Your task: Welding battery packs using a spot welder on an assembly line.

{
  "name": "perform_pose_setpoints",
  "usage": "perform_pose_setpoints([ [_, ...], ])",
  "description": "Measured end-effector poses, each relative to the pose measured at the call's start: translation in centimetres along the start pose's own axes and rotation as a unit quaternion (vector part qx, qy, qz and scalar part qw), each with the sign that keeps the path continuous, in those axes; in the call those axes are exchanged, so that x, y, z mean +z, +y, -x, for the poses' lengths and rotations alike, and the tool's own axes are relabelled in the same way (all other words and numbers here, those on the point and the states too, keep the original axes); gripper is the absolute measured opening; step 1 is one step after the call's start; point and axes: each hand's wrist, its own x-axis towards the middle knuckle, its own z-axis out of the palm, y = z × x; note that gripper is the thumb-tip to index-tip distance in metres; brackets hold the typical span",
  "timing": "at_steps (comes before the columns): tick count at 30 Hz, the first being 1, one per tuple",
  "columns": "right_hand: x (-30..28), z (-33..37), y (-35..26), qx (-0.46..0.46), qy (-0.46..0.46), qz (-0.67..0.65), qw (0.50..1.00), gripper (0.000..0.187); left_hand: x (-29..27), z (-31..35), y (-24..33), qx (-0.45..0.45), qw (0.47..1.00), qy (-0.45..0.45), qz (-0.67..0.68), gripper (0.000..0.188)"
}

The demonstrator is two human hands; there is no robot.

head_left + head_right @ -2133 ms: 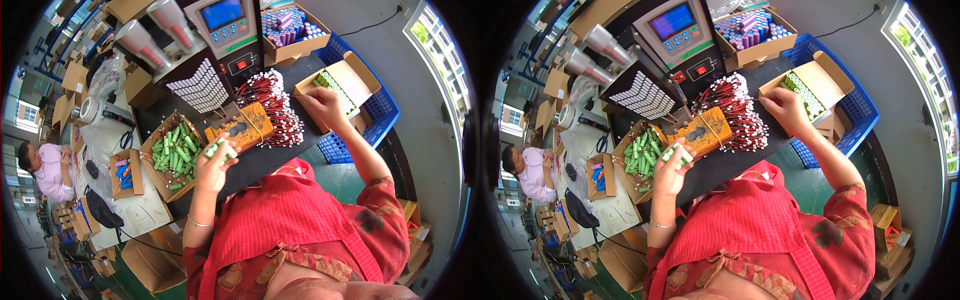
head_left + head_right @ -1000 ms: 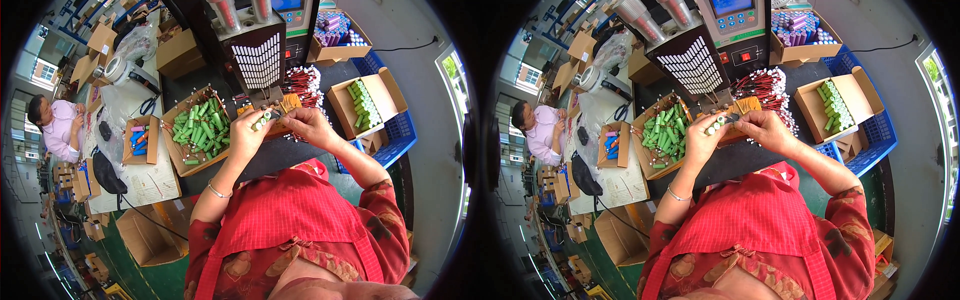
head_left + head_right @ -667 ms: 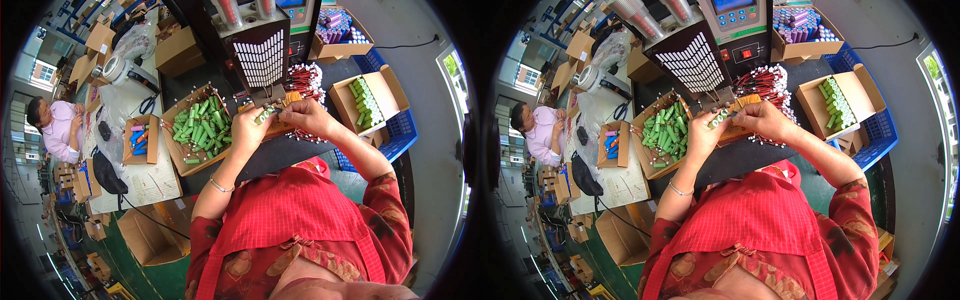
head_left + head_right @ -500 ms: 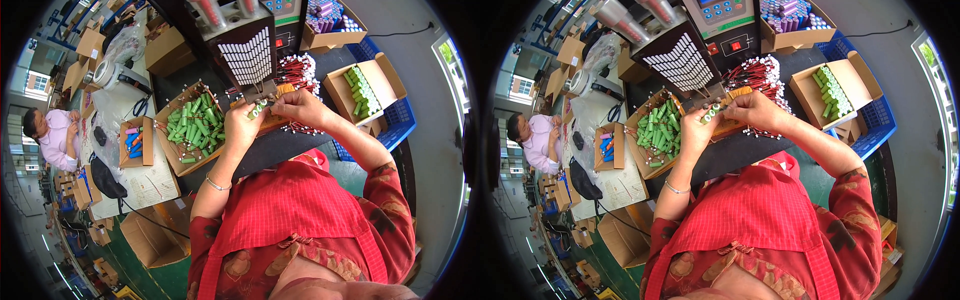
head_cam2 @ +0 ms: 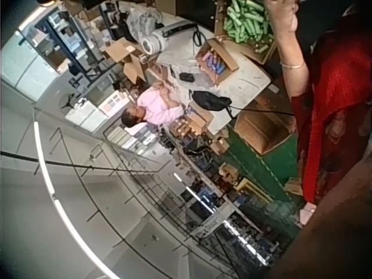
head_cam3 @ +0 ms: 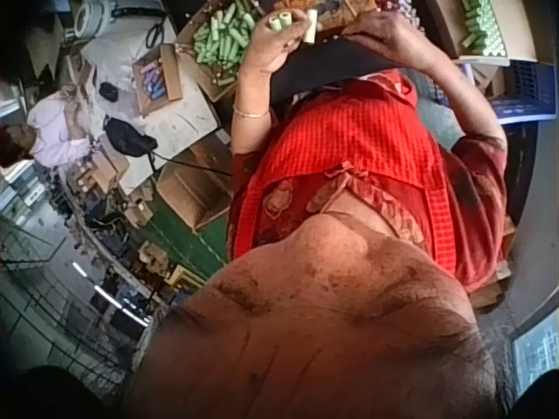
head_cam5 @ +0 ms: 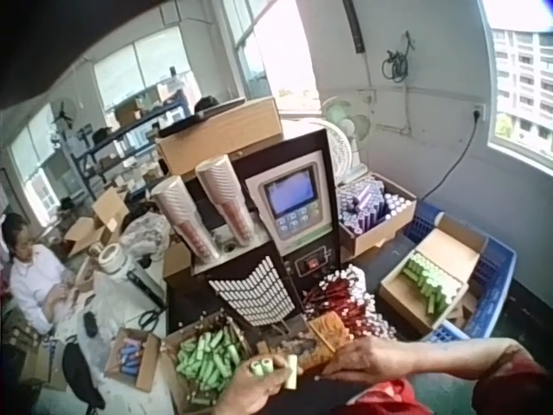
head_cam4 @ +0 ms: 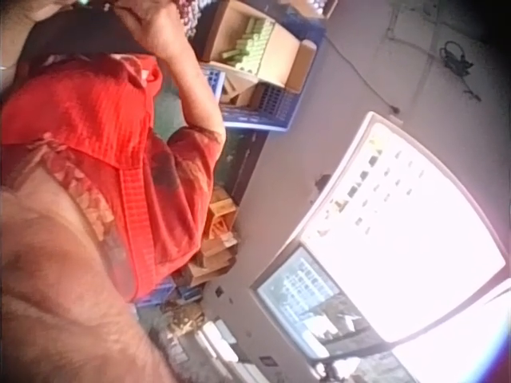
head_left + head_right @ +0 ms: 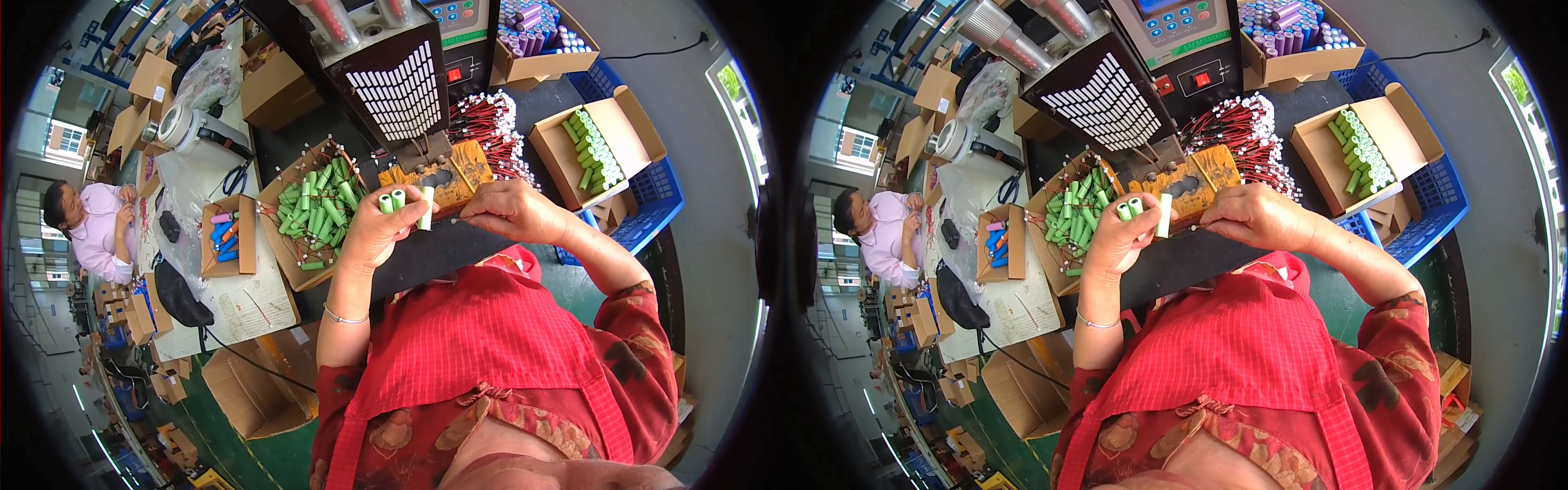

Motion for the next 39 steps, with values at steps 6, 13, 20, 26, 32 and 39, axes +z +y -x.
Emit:
perform_pose_setpoints([
  [6, 2.3, -0.3, 1.9, -0.051, 0.221, 0.224, 0.948, 0.017, 1.1, -1.1, -1.3, 0.116, 0.981, 0.125, -0.09, 0.022],
  [13, 4.9, -1.6, 2.4, -0.013, 0.256, 0.185, 0.949, 0.012, 1.4, -2.4, -2.5, 0.3, 0.859, 0.162, -0.381, 0.015],
  [20, 5.0, -2.2, 2.8, 0.002, 0.251, 0.172, 0.953, 0.01, 1.6, -2.6, -2.4, 0.306, 0.841, 0.178, -0.41, 0.015],
  [26, 4.5, -1.8, 2.5, 0.024, 0.237, 0.19, 0.952, 0.015, 2.1, -2.9, -2.1, 0.271, 0.859, 0.169, -0.399, 0.02],
  [32, 1.8, 0.8, 1.2, -0.004, 0.282, 0.208, 0.937, 0.033, -0.8, -0.3, -0.5, 0.185, 0.918, 0.24, -0.257, 0.025],
  [39, -3.3, 4.6, 5.4, 0.194, 0.207, 0.179, 0.942, 0.011, -8.7, 3.4, 1.8, 0.21, 0.855, 0.331, -0.339, 0.036],
])
